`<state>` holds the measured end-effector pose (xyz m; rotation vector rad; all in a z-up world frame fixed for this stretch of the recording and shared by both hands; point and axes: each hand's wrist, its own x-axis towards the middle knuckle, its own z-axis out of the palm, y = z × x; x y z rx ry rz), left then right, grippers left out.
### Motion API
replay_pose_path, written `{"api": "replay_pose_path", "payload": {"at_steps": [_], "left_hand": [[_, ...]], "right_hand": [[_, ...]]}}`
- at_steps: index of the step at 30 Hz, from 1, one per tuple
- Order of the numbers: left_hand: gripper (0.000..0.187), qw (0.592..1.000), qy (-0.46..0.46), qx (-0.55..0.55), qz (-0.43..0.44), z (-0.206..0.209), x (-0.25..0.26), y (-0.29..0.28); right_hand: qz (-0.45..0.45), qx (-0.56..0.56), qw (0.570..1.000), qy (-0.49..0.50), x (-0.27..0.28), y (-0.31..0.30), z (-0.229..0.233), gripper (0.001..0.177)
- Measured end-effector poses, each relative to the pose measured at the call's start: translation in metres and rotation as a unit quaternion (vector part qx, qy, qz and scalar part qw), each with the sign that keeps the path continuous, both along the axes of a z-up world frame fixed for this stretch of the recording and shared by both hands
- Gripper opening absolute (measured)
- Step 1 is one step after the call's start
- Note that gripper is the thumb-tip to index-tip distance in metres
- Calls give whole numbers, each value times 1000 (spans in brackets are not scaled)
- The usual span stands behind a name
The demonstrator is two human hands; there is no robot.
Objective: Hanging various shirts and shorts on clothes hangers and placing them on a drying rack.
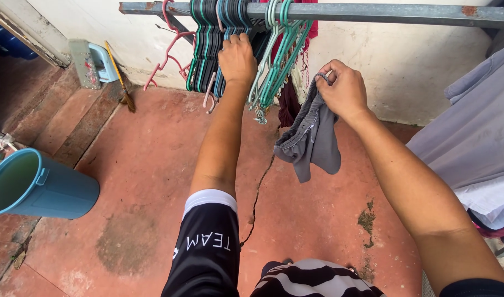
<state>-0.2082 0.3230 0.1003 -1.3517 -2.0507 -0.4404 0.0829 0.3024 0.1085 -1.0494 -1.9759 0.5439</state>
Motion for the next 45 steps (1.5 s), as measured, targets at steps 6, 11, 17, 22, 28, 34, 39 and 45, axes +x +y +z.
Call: {"api": "replay_pose_path", "payload": {"at_steps": [6,11,17,22,28,34,39,45], "left_hand": [[32,986,-152,51,-47,23,8,-22],[27,969,-225,76,-72,31,15,-67],[21,968,-160,139,-133,53,77,-189],[19,958,-146,141,-202,54,135,-261],[12,892,-322,26,-315,-13,183,-259],[22,855,-357,-55,-372,-51,217,-228],[25,849,-354,-53,-389,-65,239,-202],[23,836,-386,-61,-386,-80,265,-179]], "right_hand": [[-7,-40,999,-16,10,-3,-11,13],[-16,-22,999,-26,37,9,-38,14],[-24,-7,999,-34,88,25,-65,14],[-38,-9,999,-34,132,38,-87,18],[-46,-30,998,-34,171,32,-97,18],[-27,28,998,-54,202,22,-101,18],[-24,8,998,-53,213,1,-94,18],[13,-8,1000,-28,217,-15,-96,20]]}}
